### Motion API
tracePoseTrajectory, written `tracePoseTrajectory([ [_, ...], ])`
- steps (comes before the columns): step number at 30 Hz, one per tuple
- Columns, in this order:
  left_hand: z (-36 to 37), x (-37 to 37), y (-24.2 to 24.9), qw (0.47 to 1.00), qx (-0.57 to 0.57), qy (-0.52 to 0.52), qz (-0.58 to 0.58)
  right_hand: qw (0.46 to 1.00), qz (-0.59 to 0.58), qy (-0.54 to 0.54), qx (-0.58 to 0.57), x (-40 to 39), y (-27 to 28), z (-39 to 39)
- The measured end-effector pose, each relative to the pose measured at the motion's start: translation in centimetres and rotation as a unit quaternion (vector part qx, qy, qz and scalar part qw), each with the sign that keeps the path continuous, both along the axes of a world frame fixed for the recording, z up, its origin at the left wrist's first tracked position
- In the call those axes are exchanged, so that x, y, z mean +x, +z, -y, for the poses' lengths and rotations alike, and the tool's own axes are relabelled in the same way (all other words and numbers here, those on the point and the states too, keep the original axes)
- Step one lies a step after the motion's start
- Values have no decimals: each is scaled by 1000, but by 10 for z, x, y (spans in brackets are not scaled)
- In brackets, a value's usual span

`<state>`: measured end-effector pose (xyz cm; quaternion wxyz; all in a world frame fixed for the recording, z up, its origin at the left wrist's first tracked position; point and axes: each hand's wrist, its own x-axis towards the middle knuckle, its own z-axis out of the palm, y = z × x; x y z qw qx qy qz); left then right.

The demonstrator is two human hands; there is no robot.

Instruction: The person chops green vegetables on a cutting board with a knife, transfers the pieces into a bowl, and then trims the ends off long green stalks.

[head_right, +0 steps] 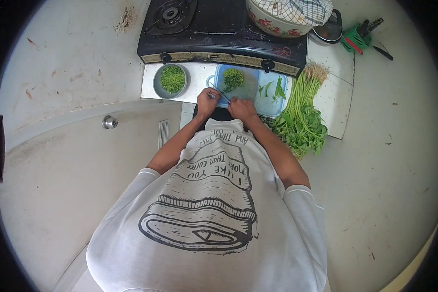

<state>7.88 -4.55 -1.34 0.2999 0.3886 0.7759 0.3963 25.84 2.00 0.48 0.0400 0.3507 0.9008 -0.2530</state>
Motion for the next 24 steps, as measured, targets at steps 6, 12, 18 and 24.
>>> tracePoseTrajectory([
  [6, 0, -2, -3, 999, -9, 15, 29, 1000, 25, -12, 3, 4, 8, -2],
  [12, 1, -3, -2, 999, -19, 19, 44, 1000, 10, 9, -12, 5, 5, 3],
  [18, 2, -5, 6, 999, 1, -40, -16, 1000, 14, -3, -2, -3, 1, 0],
  [24, 5, -11, 14, 984, 32, -135, -107, 1000, 24, -10, -12, 0, 10, -1],
])
